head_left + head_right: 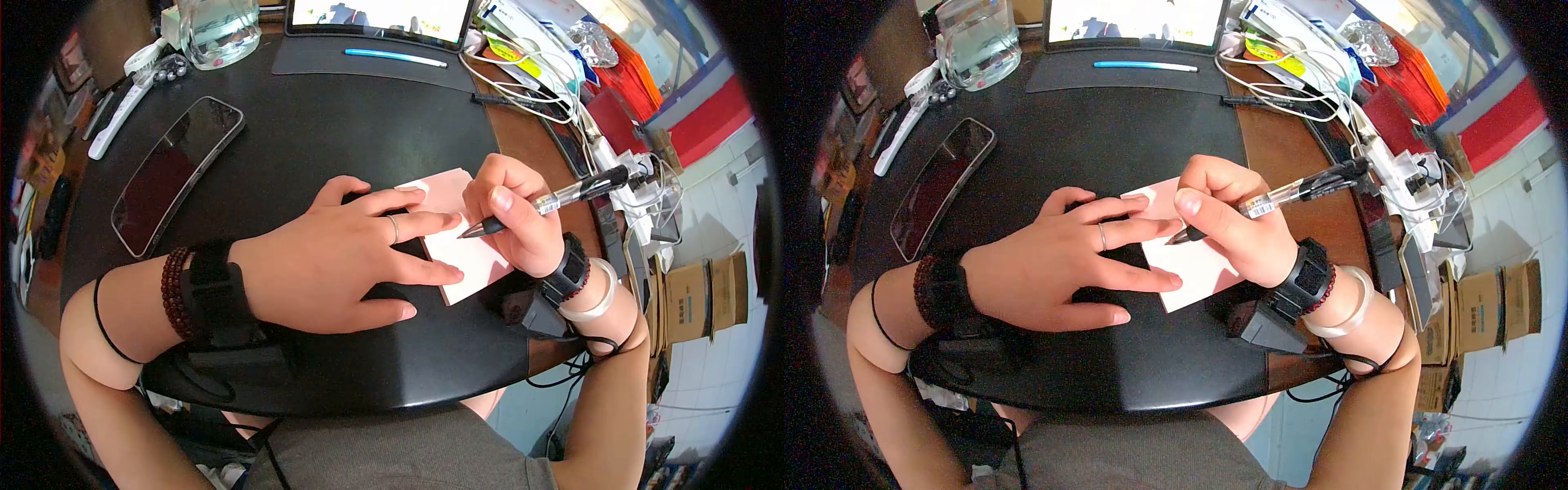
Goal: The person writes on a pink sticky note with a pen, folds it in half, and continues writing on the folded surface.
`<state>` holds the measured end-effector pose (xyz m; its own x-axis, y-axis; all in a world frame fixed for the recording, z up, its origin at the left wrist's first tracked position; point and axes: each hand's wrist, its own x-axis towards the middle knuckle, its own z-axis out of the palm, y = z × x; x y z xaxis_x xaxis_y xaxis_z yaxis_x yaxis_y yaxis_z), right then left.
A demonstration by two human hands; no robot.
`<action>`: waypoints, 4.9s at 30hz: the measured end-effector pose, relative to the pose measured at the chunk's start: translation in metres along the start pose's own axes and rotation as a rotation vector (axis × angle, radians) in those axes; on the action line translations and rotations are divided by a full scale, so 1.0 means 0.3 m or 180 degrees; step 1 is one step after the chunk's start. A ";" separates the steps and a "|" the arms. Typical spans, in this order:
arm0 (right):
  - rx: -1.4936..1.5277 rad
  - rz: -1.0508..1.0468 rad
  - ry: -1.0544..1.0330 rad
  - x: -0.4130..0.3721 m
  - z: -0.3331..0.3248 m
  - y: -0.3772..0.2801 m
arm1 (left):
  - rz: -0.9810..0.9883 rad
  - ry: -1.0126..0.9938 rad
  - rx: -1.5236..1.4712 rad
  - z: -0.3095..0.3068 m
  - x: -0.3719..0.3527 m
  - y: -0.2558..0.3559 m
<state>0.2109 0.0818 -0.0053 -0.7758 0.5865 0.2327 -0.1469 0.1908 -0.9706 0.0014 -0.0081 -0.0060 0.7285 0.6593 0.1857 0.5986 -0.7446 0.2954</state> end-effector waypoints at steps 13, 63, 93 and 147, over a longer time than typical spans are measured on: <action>-0.0308 -0.0401 0.0177 -0.009 0.014 -0.002 | 0.0017 0.0080 -0.0082 0.006 -0.004 -0.005; -0.1312 -0.0157 0.0222 0.001 0.040 0.006 | -0.0038 -0.0033 -0.0177 0.016 -0.012 -0.016; -0.1511 -0.0152 0.0162 0.000 0.023 -0.003 | 0.0011 0.0018 -0.0162 0.016 -0.010 -0.017; -0.1349 -0.0028 0.0232 -0.001 0.025 -0.011 | 0.0000 0.0038 -0.0131 0.014 -0.017 -0.016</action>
<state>0.2071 0.0752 -0.0025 -0.7280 0.6346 0.2595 0.1235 0.4936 -0.8609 -0.0036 -0.0084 -0.0123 0.7243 0.6608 0.1969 0.5842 -0.7398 0.3338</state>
